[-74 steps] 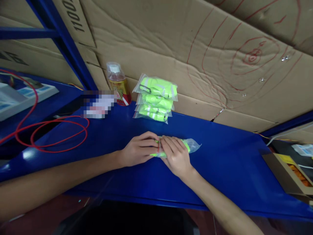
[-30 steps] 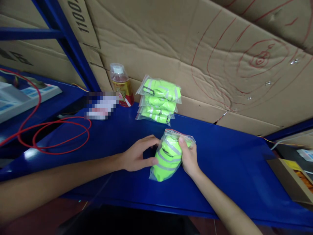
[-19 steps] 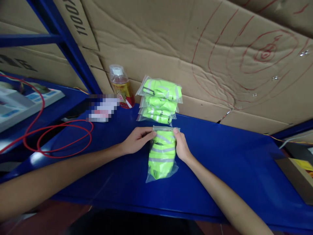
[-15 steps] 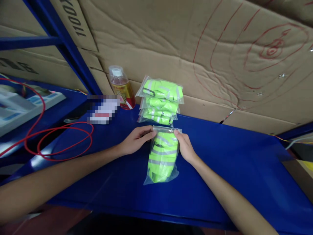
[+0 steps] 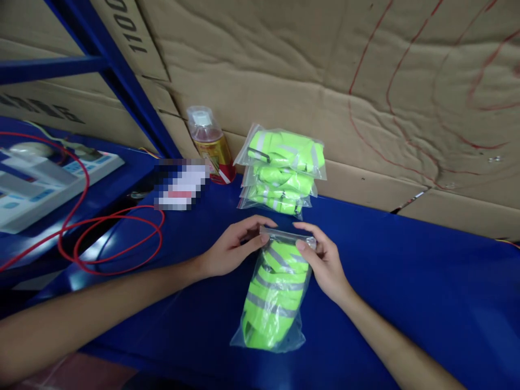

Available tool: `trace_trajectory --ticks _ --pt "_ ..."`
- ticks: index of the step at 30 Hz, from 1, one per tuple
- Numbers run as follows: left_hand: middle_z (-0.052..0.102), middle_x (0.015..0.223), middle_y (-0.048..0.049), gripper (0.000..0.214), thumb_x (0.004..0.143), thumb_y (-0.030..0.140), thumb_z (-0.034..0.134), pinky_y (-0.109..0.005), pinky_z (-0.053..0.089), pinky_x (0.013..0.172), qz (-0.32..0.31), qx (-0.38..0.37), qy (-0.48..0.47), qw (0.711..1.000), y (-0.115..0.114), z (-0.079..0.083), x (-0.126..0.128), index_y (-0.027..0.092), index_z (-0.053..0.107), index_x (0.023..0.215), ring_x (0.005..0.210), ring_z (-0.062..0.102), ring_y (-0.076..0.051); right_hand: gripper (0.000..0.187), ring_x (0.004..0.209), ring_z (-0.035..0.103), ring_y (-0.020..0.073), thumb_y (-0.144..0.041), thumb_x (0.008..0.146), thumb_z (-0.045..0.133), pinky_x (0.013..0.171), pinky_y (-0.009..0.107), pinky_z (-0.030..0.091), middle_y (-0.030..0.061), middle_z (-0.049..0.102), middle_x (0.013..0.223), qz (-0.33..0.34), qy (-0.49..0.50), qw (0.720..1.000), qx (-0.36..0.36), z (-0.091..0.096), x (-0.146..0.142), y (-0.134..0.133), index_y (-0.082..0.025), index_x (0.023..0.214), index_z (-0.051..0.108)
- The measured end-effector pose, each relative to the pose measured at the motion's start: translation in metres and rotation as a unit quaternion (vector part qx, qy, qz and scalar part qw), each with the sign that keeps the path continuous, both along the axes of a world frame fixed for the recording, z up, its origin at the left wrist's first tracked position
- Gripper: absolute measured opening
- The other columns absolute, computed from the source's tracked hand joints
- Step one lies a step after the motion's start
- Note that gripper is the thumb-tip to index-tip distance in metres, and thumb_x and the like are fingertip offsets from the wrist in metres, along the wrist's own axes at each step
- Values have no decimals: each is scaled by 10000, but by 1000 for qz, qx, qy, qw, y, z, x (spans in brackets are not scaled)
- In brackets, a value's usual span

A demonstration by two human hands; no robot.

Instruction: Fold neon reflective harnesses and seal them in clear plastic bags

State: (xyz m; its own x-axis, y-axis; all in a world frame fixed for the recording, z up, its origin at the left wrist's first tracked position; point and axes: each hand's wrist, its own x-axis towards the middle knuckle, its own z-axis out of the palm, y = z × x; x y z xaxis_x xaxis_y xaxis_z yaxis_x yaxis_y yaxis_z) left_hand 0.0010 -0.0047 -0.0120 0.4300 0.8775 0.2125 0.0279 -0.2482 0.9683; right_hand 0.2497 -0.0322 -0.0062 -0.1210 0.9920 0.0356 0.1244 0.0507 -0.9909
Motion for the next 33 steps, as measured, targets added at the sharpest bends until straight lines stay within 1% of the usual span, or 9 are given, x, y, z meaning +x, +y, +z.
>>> trace_trajectory --ticks 1,3,6,12,16,21,28,31,33 --pt "625 831 2 365 1029 486 635 -241 414 627 2 -4 -3 1000 1 -1 0 192 670 1242 677 541 -121 390 473 441 126 -544 909 774 451 229 340 -56 560 605 -7 -6 1000 2 1 -1 0 -254 1159 701" --pt "649 858 -12 347 1025 493 639 -248 433 647 0 -23 -4 1000 2 -1 -1 188 687 1184 702 565 -130 321 464 337 103 -544 926 756 445 221 246 -74 453 573 -2 -14 1000 7 3 -3 -1 -245 999 666" --pt "654 834 -28 375 1017 520 637 -254 433 652 -15 -41 2 999 3 2 -1 155 725 1013 709 564 -136 379 517 334 99 -553 965 704 483 232 248 -55 432 615 39 -32 999 18 4 -4 -3 -213 824 612" --pt "599 738 -2 416 965 530 709 -226 351 556 -30 -44 12 999 0 9 0 116 737 992 617 471 -103 371 545 372 112 -558 980 681 496 235 272 -37 478 651 52 -40 998 16 5 -5 -5 -208 862 647" --pt "550 693 9 433 990 520 670 -227 323 554 -21 -18 50 998 0 7 0 108 715 864 624 455 -101 378 546 406 124 -582 974 677 494 238 305 -24 527 662 39 -57 997 26 5 -7 -6 -211 906 694" --pt "462 670 29 496 996 540 650 -238 295 562 -27 -18 32 999 5 3 -1 132 601 718 623 403 -95 377 582 448 134 -565 988 667 526 243 350 -9 561 694 45 -68 996 33 2 -6 -4 -204 897 723" --pt "540 726 9 427 1009 522 647 -243 345 600 -30 -28 5 999 4 3 0 136 670 828 659 462 -108 346 592 448 124 -526 989 686 541 240 340 -15 556 702 42 -49 998 27 -1 -4 -1 -199 878 711" --pt "576 768 15 356 940 492 760 -225 398 603 -1 -60 -43 997 5 2 1 151 659 926 659 509 -100 325 620 501 141 -530 991 682 552 242 390 -2 606 743 36 -48 998 21 -1 -5 -2 -211 977 746" --pt "579 750 28 393 874 482 836 -217 439 587 14 -95 -73 993 7 3 1 161 615 922 633 538 -97 333 619 520 147 -537 992 677 545 242 418 1 614 739 31 -46 998 22 0 -6 -3 -213 994 756"
